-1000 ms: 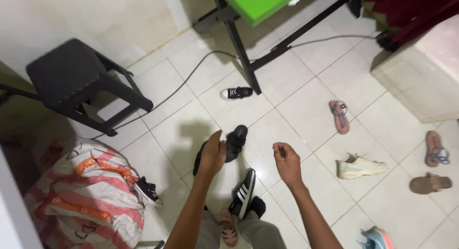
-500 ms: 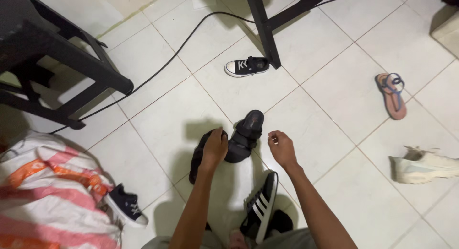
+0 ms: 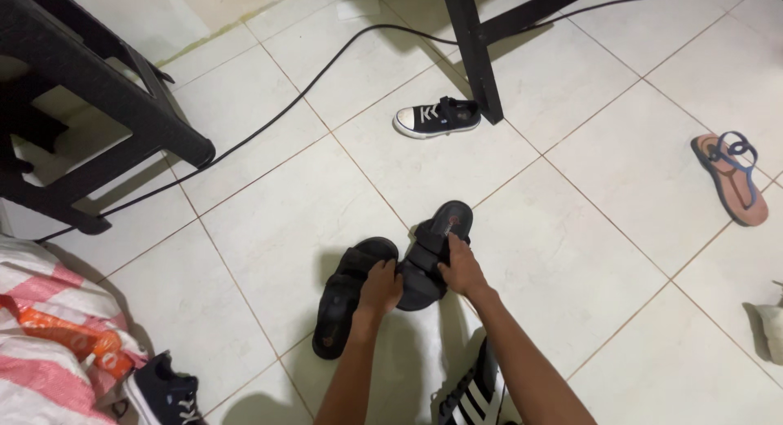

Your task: The person picks up several shoes and sandals from the tiled floor and aligns them against the wall, then gathers a bundle of wooden hangers.

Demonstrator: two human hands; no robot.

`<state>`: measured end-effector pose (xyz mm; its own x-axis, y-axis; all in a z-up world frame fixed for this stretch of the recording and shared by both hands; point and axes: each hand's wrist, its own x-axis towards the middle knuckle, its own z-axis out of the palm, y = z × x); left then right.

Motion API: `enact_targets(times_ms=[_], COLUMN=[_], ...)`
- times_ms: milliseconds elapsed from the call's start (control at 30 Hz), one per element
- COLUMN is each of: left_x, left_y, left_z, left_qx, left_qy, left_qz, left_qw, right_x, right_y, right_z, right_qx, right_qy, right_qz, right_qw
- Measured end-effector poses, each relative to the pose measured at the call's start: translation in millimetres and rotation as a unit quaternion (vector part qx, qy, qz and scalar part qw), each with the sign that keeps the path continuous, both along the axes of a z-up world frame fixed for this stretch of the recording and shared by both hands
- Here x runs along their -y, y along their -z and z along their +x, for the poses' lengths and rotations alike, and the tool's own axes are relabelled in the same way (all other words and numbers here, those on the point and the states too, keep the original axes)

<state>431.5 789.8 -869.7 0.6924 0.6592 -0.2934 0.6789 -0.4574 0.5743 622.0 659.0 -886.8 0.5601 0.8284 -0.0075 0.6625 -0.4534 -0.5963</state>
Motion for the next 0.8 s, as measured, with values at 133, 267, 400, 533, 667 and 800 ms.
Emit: enact_targets(times_ms=[133,267,400,533,667,800], left_x=[0,-4,-5,-2,-3,-3], left_y=[17,26,24,19,23,13], left_z=[-4,-5,-5,-1,2,-2], left_qx=[0.043,0.049,0.062,0.005,-0.001,-0.062], left_qy=[0.002,0.010,0.014,0.039,0.058,0.082], left_qz=[0.045,0.057,0.075,0.069,0.089,0.056], left_qw=[0.998,0.997,0.995,0.997,0.994,0.993], right_x=[-2,13,22,30,44,61], right_y=[-27,-45,-49,-52,-35,-17], right_z=[-5,-6,-17,-21,-18,4], right_qx=[0.028,0.072,0.001,-0.045,-0.046,-0.111], right_qy=[0.055,0.087,0.176,0.225,0.270,0.308], right_qz=[-0.117,-0.200,-0.154,-0.152,-0.065,0.045], right_qw=[0.991,0.973,0.972,0.962,0.960,0.944])
